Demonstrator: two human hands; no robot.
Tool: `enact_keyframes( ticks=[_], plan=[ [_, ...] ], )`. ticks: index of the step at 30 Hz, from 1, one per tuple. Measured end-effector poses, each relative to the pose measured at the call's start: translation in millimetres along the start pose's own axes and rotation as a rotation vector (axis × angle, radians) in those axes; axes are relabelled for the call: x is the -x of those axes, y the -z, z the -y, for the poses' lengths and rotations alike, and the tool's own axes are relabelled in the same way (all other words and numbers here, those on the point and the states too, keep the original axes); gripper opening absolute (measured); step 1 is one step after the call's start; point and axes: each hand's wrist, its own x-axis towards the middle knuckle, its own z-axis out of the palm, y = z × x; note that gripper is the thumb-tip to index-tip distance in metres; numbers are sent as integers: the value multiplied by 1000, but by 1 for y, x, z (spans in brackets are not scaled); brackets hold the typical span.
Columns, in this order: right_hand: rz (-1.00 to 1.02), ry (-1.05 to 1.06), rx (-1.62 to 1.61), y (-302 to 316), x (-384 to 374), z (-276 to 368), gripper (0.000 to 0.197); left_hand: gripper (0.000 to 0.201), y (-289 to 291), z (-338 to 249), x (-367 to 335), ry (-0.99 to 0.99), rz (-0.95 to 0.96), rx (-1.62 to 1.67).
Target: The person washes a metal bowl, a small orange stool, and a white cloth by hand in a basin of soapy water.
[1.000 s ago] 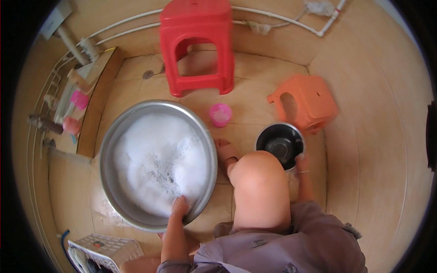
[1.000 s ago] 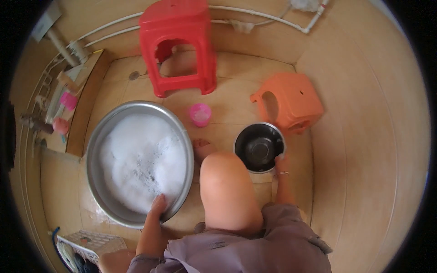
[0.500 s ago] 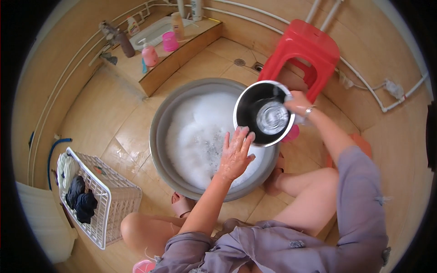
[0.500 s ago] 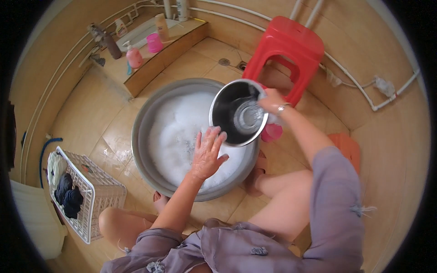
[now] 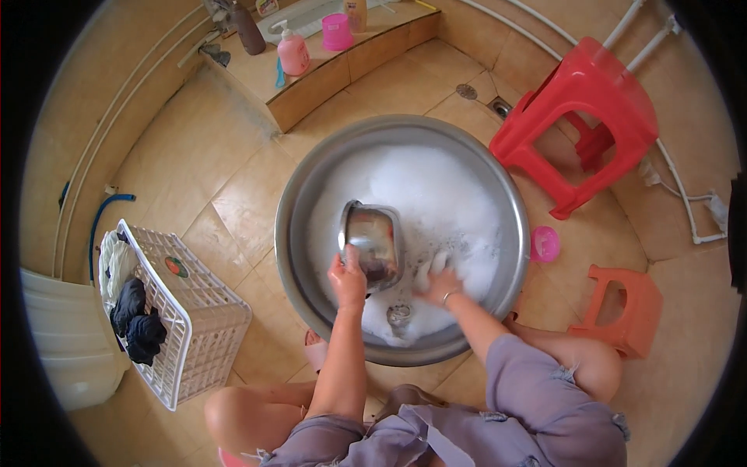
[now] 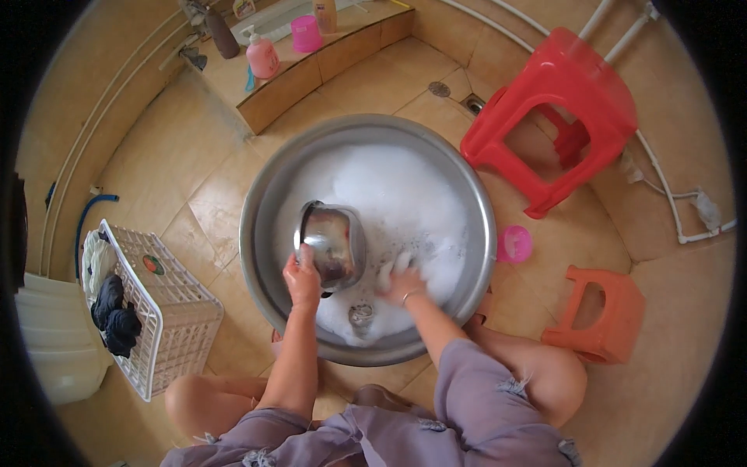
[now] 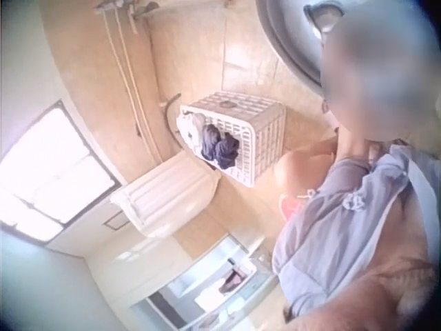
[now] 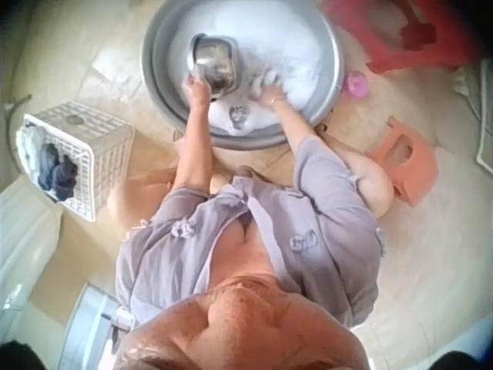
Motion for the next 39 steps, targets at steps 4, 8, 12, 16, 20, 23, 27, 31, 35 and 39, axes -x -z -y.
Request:
enact_keyframes(
  ticks=[4, 8, 12, 16, 20, 23, 27, 31, 35, 39],
  plan=[
    [66, 261, -176, -63, -14, -29, 34, 33, -18, 14, -18, 263, -106, 306],
    [150, -91, -568, -48, -45, -67, 25, 33, -12, 41, -23, 426, -160, 356],
    [152, 24, -1347, 58, 6, -24, 27, 32, 1, 76, -18, 444, -183, 427],
    [-163, 314, -1395, 76, 25, 16, 27, 32, -8, 76, -22, 564, -195, 448],
    [-463, 504, -1193, 55, 22, 61, 34, 35, -8, 69, -24, 549, -196, 420],
    [-857, 674, -399, 54, 9, 67, 35, 36, -7, 70, -21, 457, -203, 360],
    [-574, 314, -770, 48, -40, 49, 40, 40, -8, 84, -12, 404, -253, 364],
    [-360, 122, -835, 15, -103, -33, 47, 41, -21, 59, -14, 385, -193, 194],
    [-146, -196, -557, 28, -71, -30, 36, 35, -5, 68, -22, 301, -154, 323],
    [-186, -319, -401, -33, -85, -98, 24, 29, -20, 45, -27, 467, 6, 512]
  ],
)
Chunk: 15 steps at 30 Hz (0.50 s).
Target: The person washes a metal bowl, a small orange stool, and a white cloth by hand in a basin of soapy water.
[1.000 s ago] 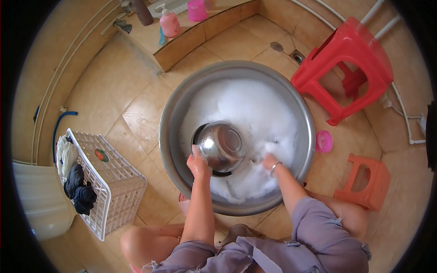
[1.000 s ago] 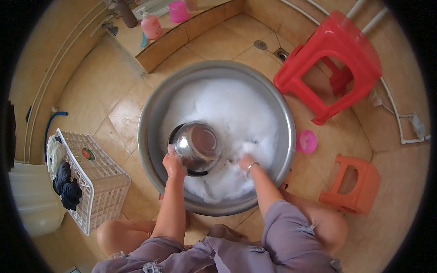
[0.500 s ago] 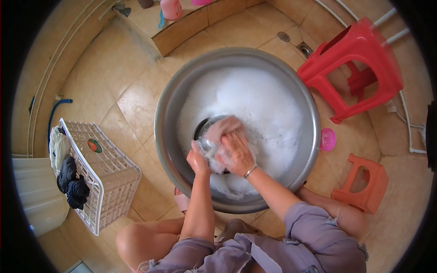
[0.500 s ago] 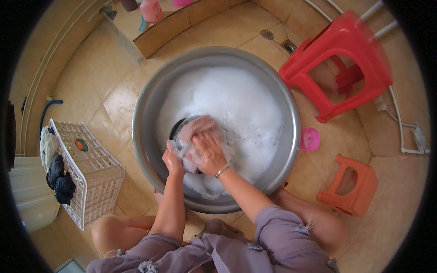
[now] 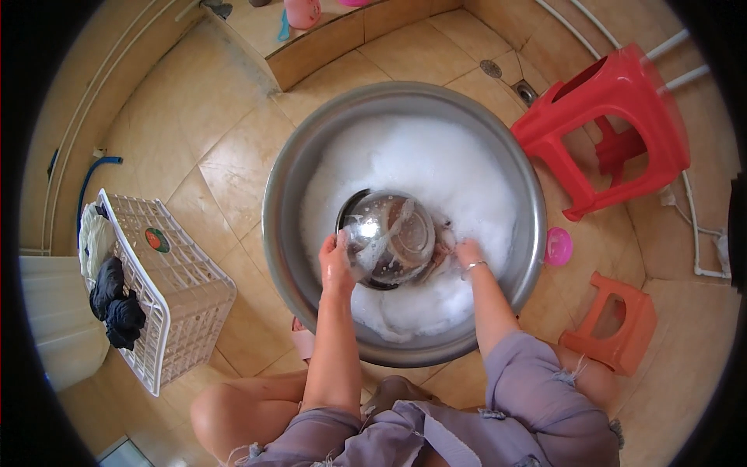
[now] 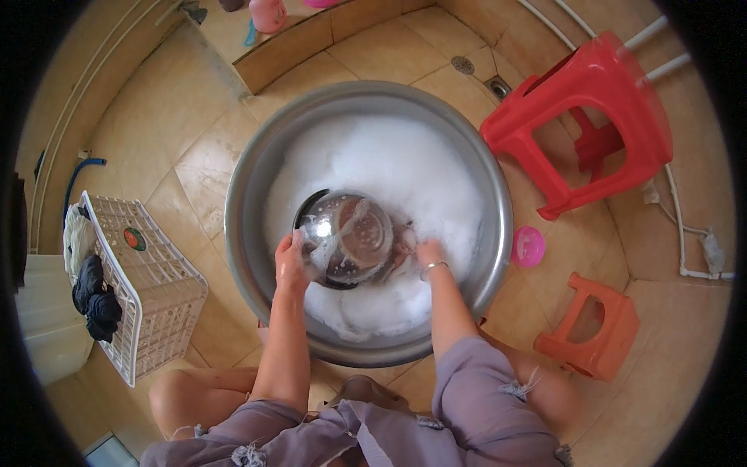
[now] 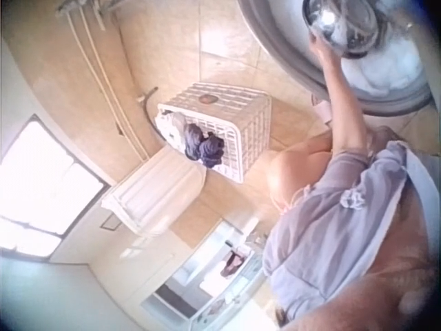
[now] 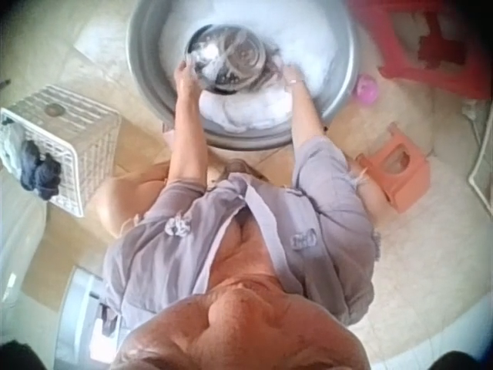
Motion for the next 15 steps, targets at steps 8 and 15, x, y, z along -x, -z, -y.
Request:
enact_keyframes(
  ticks=[8, 15],
  plan=[
    [287, 589, -1121, 132, 122, 128, 13, 35, -9, -2, 4, -283, -77, -377],
    [-547, 1098, 20, 98, 126, 166, 31, 53, -30, -12, 31, -397, -62, -726]
  ],
)
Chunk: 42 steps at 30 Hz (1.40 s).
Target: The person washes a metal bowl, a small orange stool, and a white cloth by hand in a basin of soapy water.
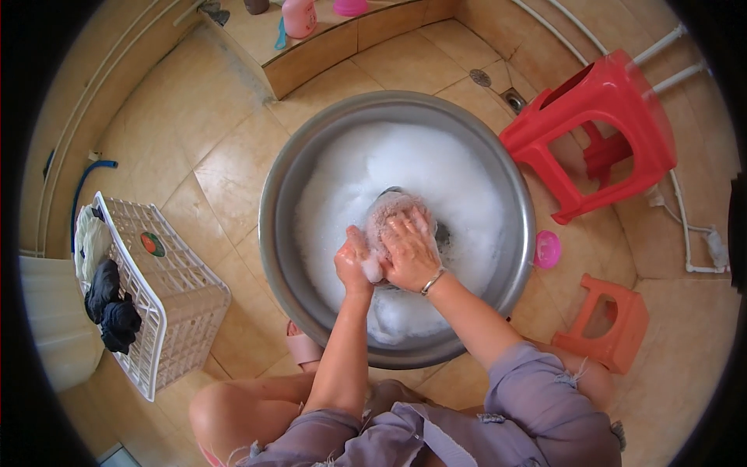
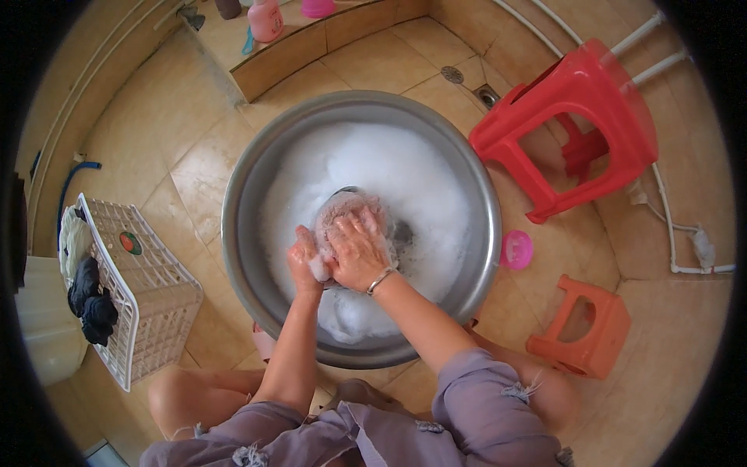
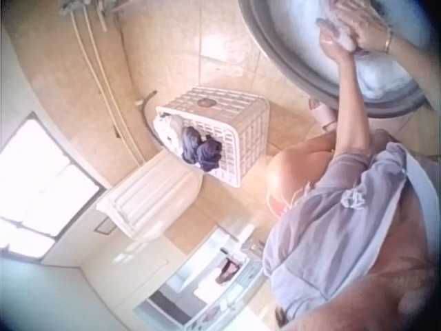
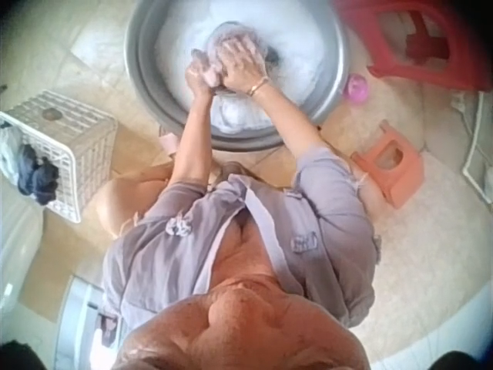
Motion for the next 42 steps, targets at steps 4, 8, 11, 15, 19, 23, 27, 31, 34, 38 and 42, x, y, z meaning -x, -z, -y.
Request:
enact_keyframes(
  ticks=[4, 8, 11, 15, 19, 23, 27, 31, 34, 38, 42],
  plan=[
    [3, -337, -176, -29, -14, -39, 28, 45, -6, 6, 2, -69, -30, 137],
    [208, -889, -2098, -73, 42, -157, 19, 45, -14, 15, 9, -117, 57, 57],
    [306, -596, -817, -98, 58, -142, 20, 48, -5, 13, 5, -143, 49, -110],
    [-238, -996, -864, -83, 50, -98, 17, 51, -5, 4, -3, -133, 13, -206],
    [-470, -591, -1340, -15, 18, -56, 12, 50, 1, -19, 2, -243, 186, -422],
    [103, -47, -312, 3, 14, -58, 41, 35, 6, -18, -1, -362, 388, -557],
    [426, -256, -732, 14, 3, -80, 34, 26, 15, -3, -3, -300, 487, -273],
    [553, -691, -1503, 18, 12, -102, 24, 42, 23, -47, 7, 85, 492, -113],
    [329, -792, -1469, 9, 29, -111, 33, 34, 26, -31, 1, 170, 286, 165],
    [-18, -947, -1367, -20, 58, -113, 32, 32, 19, -4, -6, 297, 209, 575],
    [-176, -635, -882, -57, 82, -96, 34, 36, -3, -4, 1, 398, 11, 940]
  ],
)
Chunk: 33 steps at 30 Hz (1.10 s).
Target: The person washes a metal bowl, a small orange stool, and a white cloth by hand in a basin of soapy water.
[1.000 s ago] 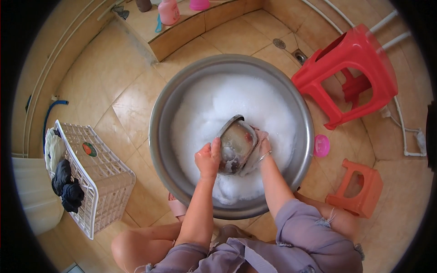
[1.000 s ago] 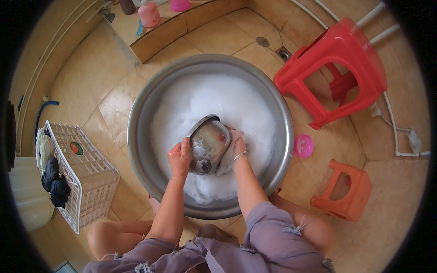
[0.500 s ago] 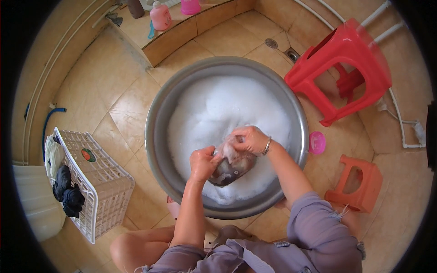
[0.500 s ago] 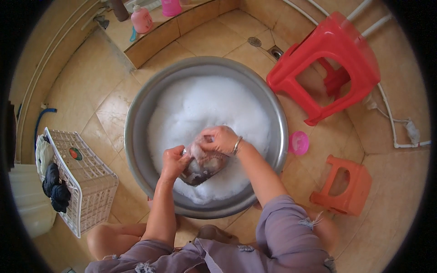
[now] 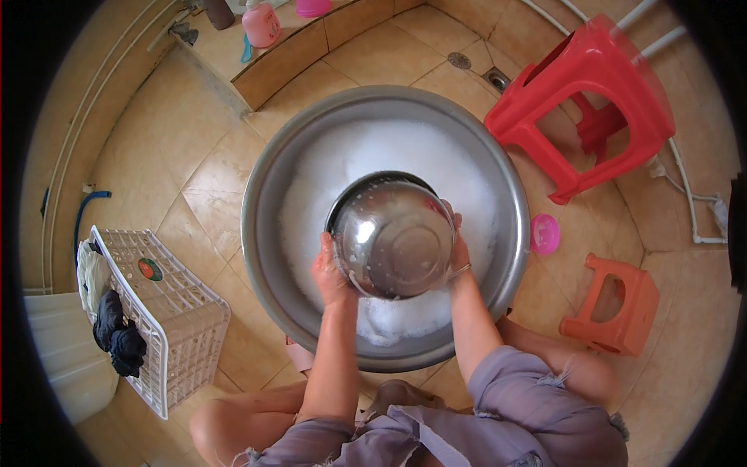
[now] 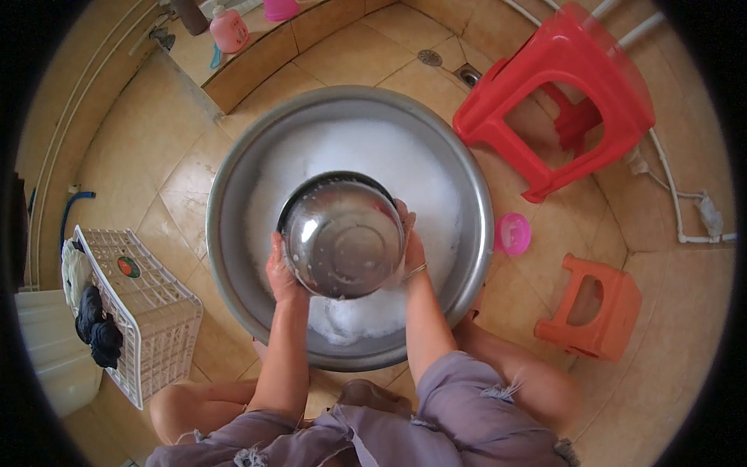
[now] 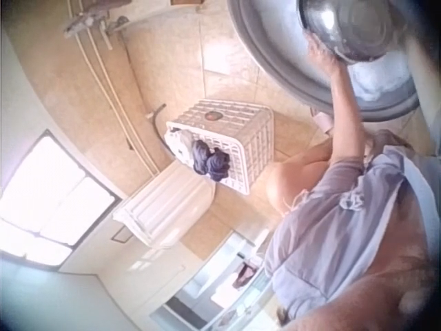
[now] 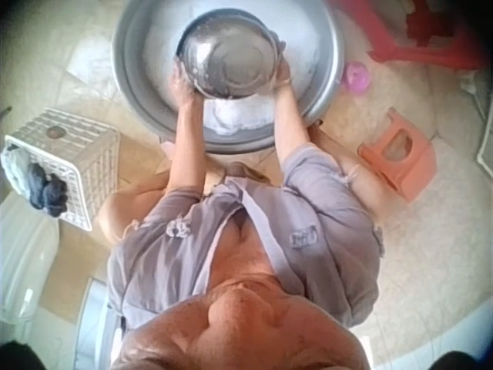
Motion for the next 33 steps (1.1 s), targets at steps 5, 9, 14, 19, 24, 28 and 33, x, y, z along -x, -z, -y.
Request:
enact_keyframes(
  ticks=[5, 9, 14, 19, 24, 28, 33],
  plan=[
    [-366, -500, -1277, -56, 26, -4, 57, 44, -15, 16, 15, 105, -71, 299],
    [-280, -541, -1080, -28, 17, -9, 52, 44, -1, 3, 1, 170, -46, 115],
    [45, -581, -783, 5, 8, -20, 48, 47, 10, -10, -18, 370, 41, -210],
    [-262, -478, -1105, -59, 39, -33, 43, 48, 0, 22, 12, 49, -80, -13],
    [-247, -668, -795, -43, 38, -42, 41, 47, 15, 7, -9, 189, -16, -127],
    [-158, -620, 643, -11, 18, -35, 39, 42, 31, -1, -21, 146, -47, -110],
    [-272, -216, 659, -34, 47, -78, 39, 35, 52, 5, -31, 17, -202, -229]
  ],
)
